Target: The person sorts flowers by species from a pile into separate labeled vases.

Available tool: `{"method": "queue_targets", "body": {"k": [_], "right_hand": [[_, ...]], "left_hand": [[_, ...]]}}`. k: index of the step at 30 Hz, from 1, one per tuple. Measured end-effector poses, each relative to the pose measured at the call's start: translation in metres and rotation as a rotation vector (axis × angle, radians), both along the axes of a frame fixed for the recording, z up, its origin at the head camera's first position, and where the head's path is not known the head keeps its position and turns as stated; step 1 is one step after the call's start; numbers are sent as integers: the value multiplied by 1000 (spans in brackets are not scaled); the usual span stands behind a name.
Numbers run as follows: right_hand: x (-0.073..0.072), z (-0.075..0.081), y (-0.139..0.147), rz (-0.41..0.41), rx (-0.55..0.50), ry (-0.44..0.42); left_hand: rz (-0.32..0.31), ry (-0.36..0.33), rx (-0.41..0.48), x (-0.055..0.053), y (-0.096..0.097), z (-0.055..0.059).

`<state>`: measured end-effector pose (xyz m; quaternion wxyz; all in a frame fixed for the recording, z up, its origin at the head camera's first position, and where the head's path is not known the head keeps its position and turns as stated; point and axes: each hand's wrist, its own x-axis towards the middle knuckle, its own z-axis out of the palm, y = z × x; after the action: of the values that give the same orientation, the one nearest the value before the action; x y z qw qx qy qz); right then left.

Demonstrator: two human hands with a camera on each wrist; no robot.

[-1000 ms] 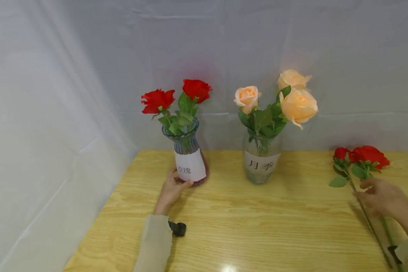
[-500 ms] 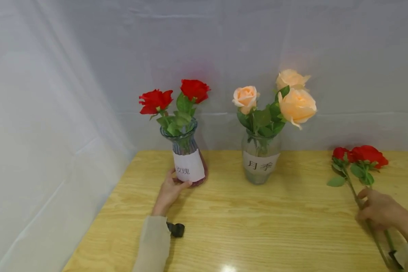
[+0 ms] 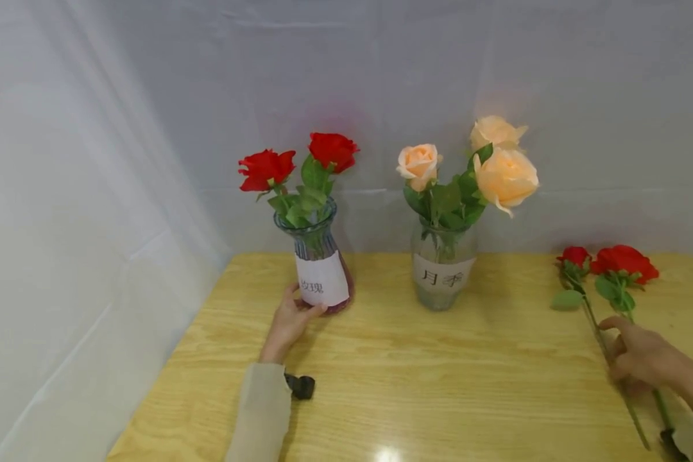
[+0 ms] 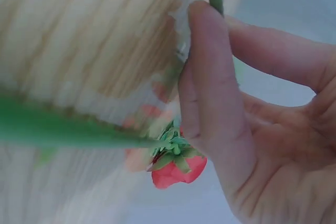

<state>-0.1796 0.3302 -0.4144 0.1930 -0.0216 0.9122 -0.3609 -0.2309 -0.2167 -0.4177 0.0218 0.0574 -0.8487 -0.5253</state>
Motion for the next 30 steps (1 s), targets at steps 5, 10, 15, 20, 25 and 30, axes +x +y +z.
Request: {"method": "queue_targets", "body": {"k": [5,10,15,20,25,30], "right_hand": [[1,4,-2,-21,8,71],[1,8,-3,-43,-78,100],[0,12,-2,-86,-208,91],[1,13,-4,-121,-264,129],[0,12,-5,-149,-331,138],[-2,12,-8,-159,-441,175]], "left_hand": [[-13,3,-3,-1,0,0],[-13,7,-13,0,-1,0],[-18,11,-31,0,-1,0],[-9,9,-33,2,-2,-1],[-15,10,-26,0,-1,0],[-8,-7,-10,0,-1,2]]}}
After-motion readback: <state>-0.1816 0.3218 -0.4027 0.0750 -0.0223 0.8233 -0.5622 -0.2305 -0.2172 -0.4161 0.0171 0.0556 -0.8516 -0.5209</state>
